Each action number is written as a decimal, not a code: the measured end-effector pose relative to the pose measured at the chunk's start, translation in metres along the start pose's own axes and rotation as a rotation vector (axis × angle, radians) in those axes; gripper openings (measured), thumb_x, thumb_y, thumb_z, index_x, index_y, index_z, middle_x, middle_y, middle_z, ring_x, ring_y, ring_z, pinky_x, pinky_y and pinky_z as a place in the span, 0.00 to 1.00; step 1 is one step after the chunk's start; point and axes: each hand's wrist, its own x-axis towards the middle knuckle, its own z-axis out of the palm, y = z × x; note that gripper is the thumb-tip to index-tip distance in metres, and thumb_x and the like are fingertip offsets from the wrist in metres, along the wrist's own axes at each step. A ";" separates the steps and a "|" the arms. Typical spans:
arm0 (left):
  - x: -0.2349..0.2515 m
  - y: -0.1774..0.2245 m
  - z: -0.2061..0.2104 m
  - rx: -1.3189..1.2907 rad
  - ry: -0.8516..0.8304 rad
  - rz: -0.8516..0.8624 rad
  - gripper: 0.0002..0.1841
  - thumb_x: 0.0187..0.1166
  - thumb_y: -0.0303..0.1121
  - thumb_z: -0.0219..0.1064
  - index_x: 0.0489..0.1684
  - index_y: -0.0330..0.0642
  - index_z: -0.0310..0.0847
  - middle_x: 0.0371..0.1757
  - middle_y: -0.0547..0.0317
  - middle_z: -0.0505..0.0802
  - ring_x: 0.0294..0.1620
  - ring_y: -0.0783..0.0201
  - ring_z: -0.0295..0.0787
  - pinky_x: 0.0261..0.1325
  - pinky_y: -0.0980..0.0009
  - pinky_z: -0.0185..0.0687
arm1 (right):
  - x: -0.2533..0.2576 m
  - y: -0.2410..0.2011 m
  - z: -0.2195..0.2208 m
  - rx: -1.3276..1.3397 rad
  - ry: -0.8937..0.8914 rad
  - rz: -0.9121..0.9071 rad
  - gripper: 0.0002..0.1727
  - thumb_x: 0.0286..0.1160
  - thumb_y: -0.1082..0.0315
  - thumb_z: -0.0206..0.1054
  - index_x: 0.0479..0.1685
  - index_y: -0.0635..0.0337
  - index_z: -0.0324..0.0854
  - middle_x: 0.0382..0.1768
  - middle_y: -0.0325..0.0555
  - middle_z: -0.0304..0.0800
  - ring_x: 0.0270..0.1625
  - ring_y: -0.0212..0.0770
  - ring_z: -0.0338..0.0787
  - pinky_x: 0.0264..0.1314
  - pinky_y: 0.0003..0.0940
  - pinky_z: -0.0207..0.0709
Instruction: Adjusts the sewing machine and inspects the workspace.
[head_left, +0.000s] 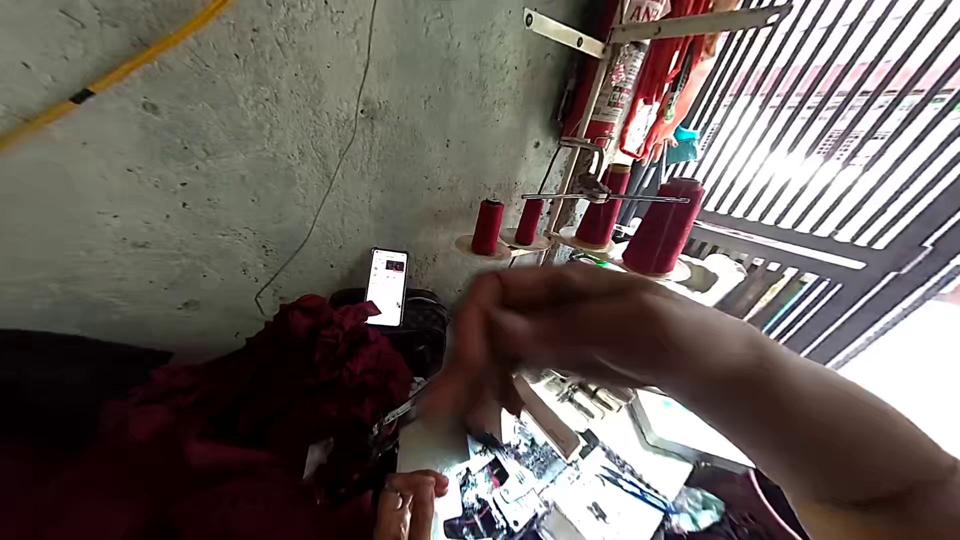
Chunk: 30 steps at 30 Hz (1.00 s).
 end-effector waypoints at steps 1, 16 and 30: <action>-0.001 -0.001 0.000 0.002 0.004 0.000 0.12 0.89 0.25 0.51 0.46 0.56 0.77 0.44 0.79 0.93 0.51 0.78 0.90 0.63 0.74 0.83 | 0.017 0.017 -0.016 -0.136 0.095 0.036 0.17 0.92 0.68 0.45 0.58 0.57 0.81 0.49 0.35 0.94 0.44 0.26 0.92 0.42 0.22 0.86; 0.001 -0.012 -0.003 0.011 0.016 -0.018 0.06 0.86 0.23 0.51 0.48 0.36 0.73 0.45 0.61 0.92 0.54 0.71 0.90 0.67 0.68 0.83 | 0.142 0.212 -0.111 -1.246 0.010 0.518 0.17 0.81 0.73 0.59 0.64 0.62 0.83 0.92 0.56 0.57 0.91 0.70 0.54 0.82 0.71 0.54; 0.001 -0.009 0.001 -0.005 0.003 0.002 0.06 0.86 0.21 0.50 0.46 0.41 0.71 0.44 0.69 0.93 0.54 0.77 0.90 0.66 0.73 0.83 | 0.145 0.224 -0.090 -1.229 -0.129 0.499 0.16 0.85 0.68 0.58 0.64 0.64 0.83 0.91 0.53 0.59 0.92 0.68 0.51 0.83 0.75 0.45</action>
